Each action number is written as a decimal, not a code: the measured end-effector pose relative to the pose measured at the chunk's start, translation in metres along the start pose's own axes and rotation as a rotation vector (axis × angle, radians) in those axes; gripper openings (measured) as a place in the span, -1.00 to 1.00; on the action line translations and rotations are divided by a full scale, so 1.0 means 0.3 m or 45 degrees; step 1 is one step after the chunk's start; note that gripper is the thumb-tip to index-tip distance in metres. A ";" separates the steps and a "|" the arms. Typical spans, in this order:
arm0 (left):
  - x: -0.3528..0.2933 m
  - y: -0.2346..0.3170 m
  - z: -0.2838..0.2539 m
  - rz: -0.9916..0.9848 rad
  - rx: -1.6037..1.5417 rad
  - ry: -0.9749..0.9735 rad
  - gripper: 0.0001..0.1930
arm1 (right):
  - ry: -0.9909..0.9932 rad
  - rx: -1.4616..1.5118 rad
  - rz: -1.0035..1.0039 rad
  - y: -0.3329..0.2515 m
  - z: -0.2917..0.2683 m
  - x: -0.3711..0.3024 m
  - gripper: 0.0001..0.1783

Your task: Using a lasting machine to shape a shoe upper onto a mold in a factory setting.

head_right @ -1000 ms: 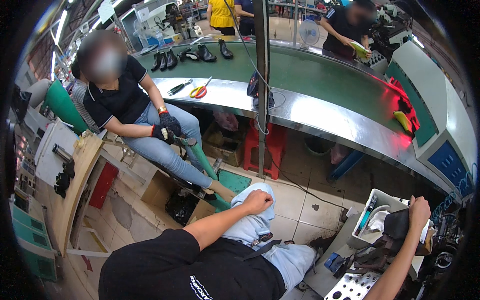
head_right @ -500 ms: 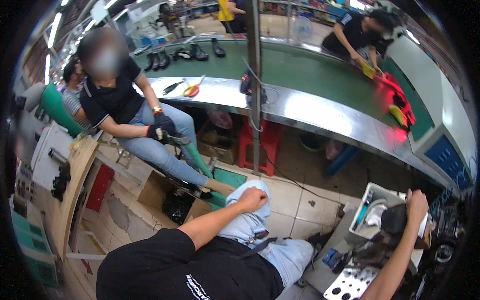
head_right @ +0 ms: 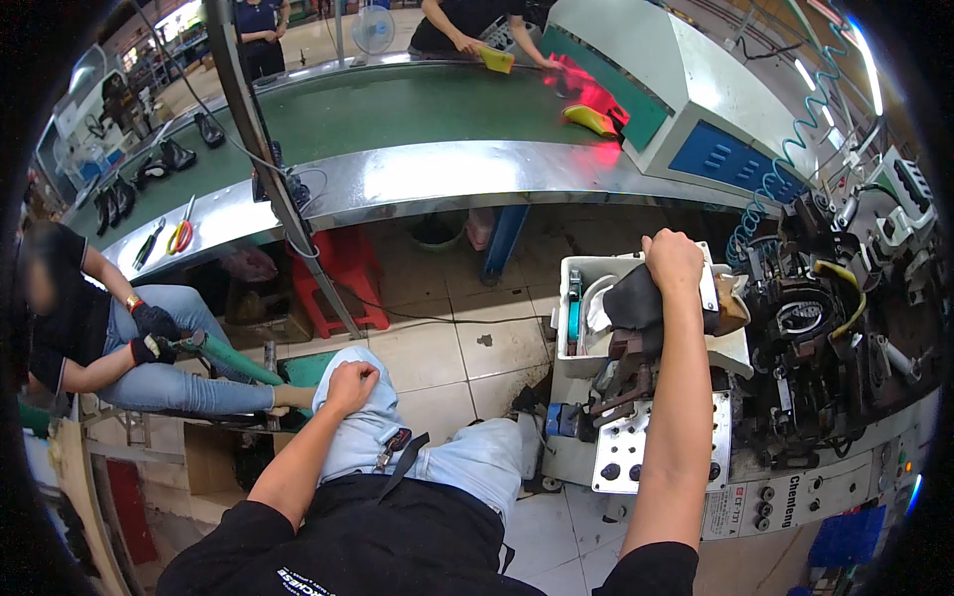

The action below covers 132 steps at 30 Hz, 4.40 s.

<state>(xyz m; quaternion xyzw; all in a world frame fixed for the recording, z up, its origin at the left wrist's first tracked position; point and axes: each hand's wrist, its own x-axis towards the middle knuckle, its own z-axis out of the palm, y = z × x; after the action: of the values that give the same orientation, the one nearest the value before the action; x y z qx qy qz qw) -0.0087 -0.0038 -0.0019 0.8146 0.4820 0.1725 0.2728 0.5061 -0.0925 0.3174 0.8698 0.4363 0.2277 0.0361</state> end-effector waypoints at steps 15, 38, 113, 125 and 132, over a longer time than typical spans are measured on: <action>0.003 -0.002 -0.001 -0.007 -0.029 -0.014 -0.77 | -0.063 0.012 0.030 0.000 0.030 0.005 -0.56; 0.003 0.000 -0.012 -0.021 -0.008 0.009 -0.78 | -0.034 -0.009 -0.016 -0.007 0.019 0.000 -0.56; -0.007 -0.004 -0.017 -0.036 0.004 0.012 -0.77 | 0.048 -0.047 -0.033 -0.015 0.013 -0.007 -0.53; 0.010 0.016 0.002 -0.008 0.022 -0.047 -0.76 | -0.004 -0.053 0.022 0.013 0.010 -0.009 -0.54; -0.003 -0.031 -0.004 0.006 0.035 -0.003 -0.79 | -0.018 0.002 0.004 -0.027 0.034 0.015 -0.53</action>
<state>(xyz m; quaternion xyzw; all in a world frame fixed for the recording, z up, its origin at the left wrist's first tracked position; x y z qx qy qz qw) -0.0161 -0.0006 -0.0065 0.8195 0.4822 0.1654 0.2619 0.5069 -0.0826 0.3078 0.8721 0.4348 0.2212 0.0380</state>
